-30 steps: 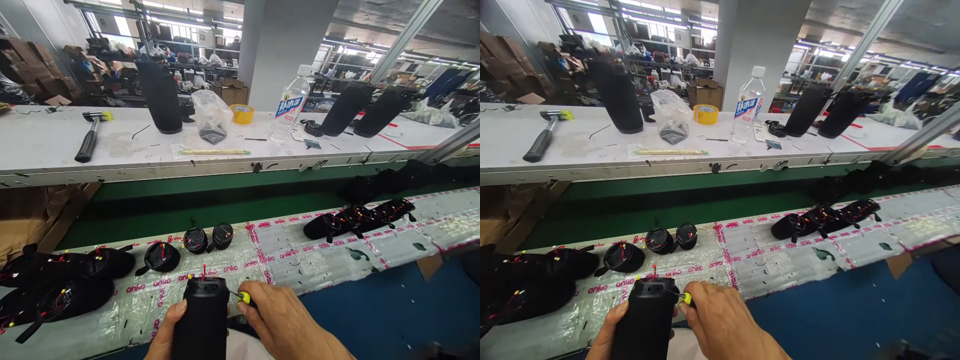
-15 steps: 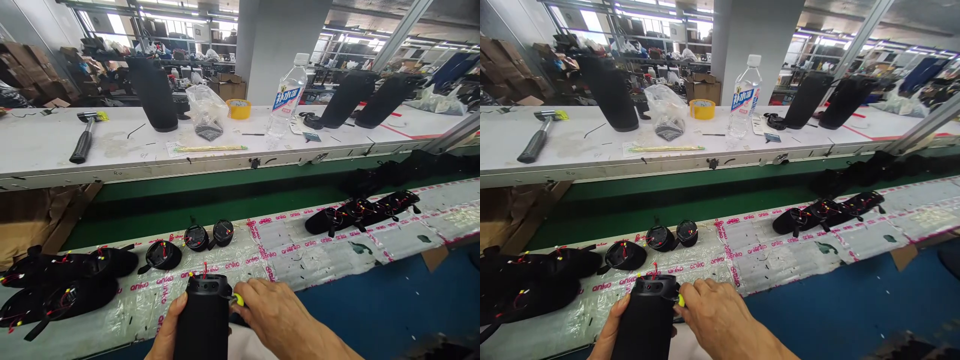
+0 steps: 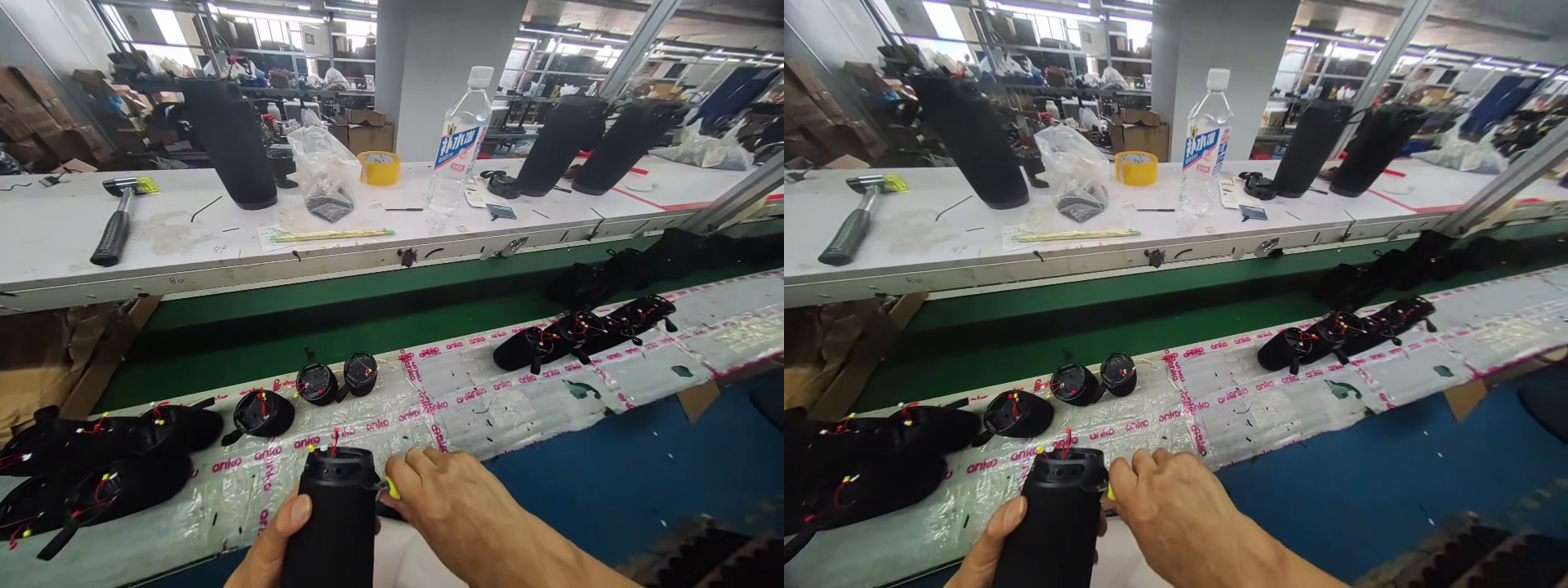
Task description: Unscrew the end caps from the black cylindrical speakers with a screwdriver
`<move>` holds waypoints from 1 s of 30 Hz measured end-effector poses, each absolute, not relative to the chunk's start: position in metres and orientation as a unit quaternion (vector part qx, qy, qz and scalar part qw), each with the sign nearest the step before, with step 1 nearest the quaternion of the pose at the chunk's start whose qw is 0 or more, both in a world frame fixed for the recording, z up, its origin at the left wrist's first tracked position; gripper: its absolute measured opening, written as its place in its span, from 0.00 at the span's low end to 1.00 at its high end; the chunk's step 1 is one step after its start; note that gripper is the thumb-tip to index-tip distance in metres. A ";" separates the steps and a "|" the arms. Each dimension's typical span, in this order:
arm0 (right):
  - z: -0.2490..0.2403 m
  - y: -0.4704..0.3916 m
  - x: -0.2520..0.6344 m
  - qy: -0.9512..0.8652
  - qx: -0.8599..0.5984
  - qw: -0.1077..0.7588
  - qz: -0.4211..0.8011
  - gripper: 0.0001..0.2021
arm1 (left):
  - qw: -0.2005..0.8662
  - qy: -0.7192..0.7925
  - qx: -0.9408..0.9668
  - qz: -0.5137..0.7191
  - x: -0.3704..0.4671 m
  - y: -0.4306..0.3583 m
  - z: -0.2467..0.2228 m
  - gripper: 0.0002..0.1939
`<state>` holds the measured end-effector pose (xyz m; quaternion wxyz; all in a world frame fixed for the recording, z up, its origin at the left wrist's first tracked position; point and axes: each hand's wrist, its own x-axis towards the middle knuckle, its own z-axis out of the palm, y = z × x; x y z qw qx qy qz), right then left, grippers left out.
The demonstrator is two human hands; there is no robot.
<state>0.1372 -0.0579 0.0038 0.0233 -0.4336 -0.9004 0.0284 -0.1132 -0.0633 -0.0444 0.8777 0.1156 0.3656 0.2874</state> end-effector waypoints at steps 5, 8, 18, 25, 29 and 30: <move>0.015 -0.054 0.139 -0.916 -0.400 0.002 0.026 0.08 | 0.870 0.378 0.153 0.276 -0.115 -0.062 -0.045 0.35; 0.013 -0.048 0.137 -0.911 -0.406 0.001 0.067 0.07 | 0.888 0.342 0.145 0.270 -0.111 -0.062 -0.052 0.38; 0.001 -0.063 0.140 -0.733 -0.543 0.260 0.316 0.14 | 0.903 0.286 0.108 0.303 -0.103 -0.062 -0.049 0.37; -0.015 -0.064 0.115 -0.643 -0.583 0.230 0.441 0.26 | 0.864 0.317 0.079 0.383 -0.092 -0.059 -0.028 0.21; -0.033 -0.049 0.119 -0.560 -0.529 0.291 0.567 0.23 | 0.811 0.377 0.170 0.414 -0.092 -0.064 -0.033 0.22; -0.038 -0.047 0.121 -0.535 -0.503 0.305 0.606 0.24 | 0.787 0.399 0.194 0.428 -0.093 -0.066 -0.038 0.24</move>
